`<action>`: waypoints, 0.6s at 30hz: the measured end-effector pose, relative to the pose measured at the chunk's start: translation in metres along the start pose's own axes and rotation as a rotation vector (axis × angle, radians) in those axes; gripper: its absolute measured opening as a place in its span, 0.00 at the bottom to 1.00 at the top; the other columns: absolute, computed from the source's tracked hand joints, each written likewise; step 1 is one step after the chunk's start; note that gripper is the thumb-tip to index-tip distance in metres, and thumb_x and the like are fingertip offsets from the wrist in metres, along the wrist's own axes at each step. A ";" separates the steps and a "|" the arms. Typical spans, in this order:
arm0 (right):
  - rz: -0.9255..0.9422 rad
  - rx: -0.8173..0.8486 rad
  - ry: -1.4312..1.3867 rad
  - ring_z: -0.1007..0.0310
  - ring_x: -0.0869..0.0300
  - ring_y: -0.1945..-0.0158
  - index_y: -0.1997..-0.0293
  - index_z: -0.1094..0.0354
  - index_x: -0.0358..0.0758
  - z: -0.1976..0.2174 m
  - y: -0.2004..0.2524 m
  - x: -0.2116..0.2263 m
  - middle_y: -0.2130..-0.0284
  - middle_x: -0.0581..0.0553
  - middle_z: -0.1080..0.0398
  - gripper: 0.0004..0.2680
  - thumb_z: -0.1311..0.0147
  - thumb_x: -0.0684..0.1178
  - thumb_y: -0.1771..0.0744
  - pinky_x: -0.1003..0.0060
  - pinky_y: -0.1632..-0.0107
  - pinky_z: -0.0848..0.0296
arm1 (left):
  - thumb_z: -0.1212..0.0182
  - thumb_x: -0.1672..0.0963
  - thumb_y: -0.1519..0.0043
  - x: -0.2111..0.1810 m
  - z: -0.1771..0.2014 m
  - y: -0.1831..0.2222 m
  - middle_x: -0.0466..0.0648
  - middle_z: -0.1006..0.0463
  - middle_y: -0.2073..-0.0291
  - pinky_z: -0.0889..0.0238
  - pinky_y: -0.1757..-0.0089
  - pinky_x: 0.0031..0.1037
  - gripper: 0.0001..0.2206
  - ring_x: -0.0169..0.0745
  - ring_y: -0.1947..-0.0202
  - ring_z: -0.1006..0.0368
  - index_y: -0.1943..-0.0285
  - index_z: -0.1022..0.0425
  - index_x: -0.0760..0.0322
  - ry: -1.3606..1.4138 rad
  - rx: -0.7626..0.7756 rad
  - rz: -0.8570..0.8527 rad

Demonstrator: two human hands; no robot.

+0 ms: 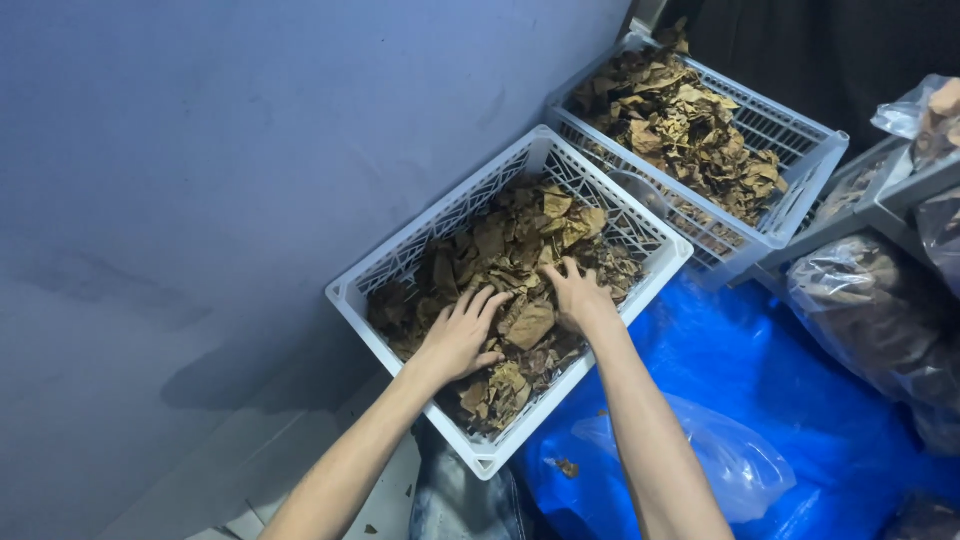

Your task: Transferring dried leaves from a plastic crate into a clear plastic bag by hand.

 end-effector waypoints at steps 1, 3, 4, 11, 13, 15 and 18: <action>-0.004 0.006 0.000 0.49 0.35 0.28 0.25 0.55 0.69 0.004 0.008 0.001 0.24 0.47 0.62 0.34 0.35 0.52 0.37 0.30 0.41 0.32 | 0.34 0.44 0.41 -0.001 0.003 0.002 0.53 0.47 0.27 0.40 0.38 0.50 0.43 0.59 0.26 0.51 0.22 0.57 0.53 0.004 0.004 -0.003; 0.073 -0.184 -0.105 0.37 0.34 0.37 0.33 0.43 0.60 0.017 0.022 0.003 0.33 0.44 0.50 0.25 0.43 0.43 0.37 0.39 0.50 0.21 | 0.35 0.46 0.40 -0.004 0.013 0.004 0.55 0.44 0.29 0.39 0.38 0.50 0.40 0.60 0.27 0.48 0.22 0.56 0.47 -0.013 -0.015 -0.018; 0.066 -0.186 -0.108 0.37 0.34 0.37 0.33 0.43 0.60 0.023 0.033 0.002 0.33 0.44 0.50 0.25 0.43 0.43 0.37 0.39 0.50 0.21 | 0.35 0.46 0.40 -0.003 0.010 0.002 0.55 0.44 0.29 0.39 0.38 0.50 0.40 0.60 0.27 0.48 0.22 0.56 0.47 -0.015 -0.015 -0.026; 0.133 -0.516 -0.512 0.28 0.30 0.45 0.37 0.32 0.53 0.040 0.079 0.003 0.47 0.32 0.34 0.18 0.48 0.41 0.35 0.38 0.43 0.25 | 0.41 0.36 0.46 -0.004 0.013 0.012 0.55 0.33 0.34 0.35 0.43 0.48 0.32 0.59 0.31 0.38 0.32 0.33 0.37 -0.032 -0.266 -0.045; 0.135 -0.555 -0.586 0.28 0.31 0.44 0.39 0.30 0.54 0.033 0.076 -0.001 0.48 0.33 0.33 0.18 0.50 0.40 0.35 0.39 0.42 0.26 | 0.41 0.36 0.46 -0.002 0.011 0.014 0.56 0.31 0.35 0.36 0.43 0.49 0.32 0.60 0.33 0.35 0.33 0.32 0.36 -0.029 -0.331 -0.041; 0.192 -0.663 -0.692 0.25 0.36 0.49 0.46 0.24 0.56 0.030 0.071 -0.010 0.59 0.38 0.29 0.18 0.52 0.37 0.37 0.46 0.46 0.23 | 0.42 0.36 0.45 0.001 0.009 0.011 0.53 0.29 0.36 0.35 0.43 0.45 0.29 0.56 0.34 0.32 0.35 0.31 0.36 -0.014 -0.441 -0.035; 0.150 -0.414 -0.462 0.29 0.35 0.41 0.34 0.34 0.55 0.040 0.095 0.002 0.46 0.33 0.33 0.23 0.50 0.39 0.36 0.42 0.40 0.27 | 0.41 0.47 0.36 0.015 -0.014 -0.002 0.42 0.31 0.36 0.33 0.46 0.39 0.18 0.45 0.35 0.33 0.36 0.33 0.35 -0.017 -0.484 0.004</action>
Point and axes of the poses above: each hand's wrist, its own y-axis away from the middle knuckle, its own z-axis out of the back of the hand, x = y × z, the point moved 1 cm from there along -y, towards the middle knuckle
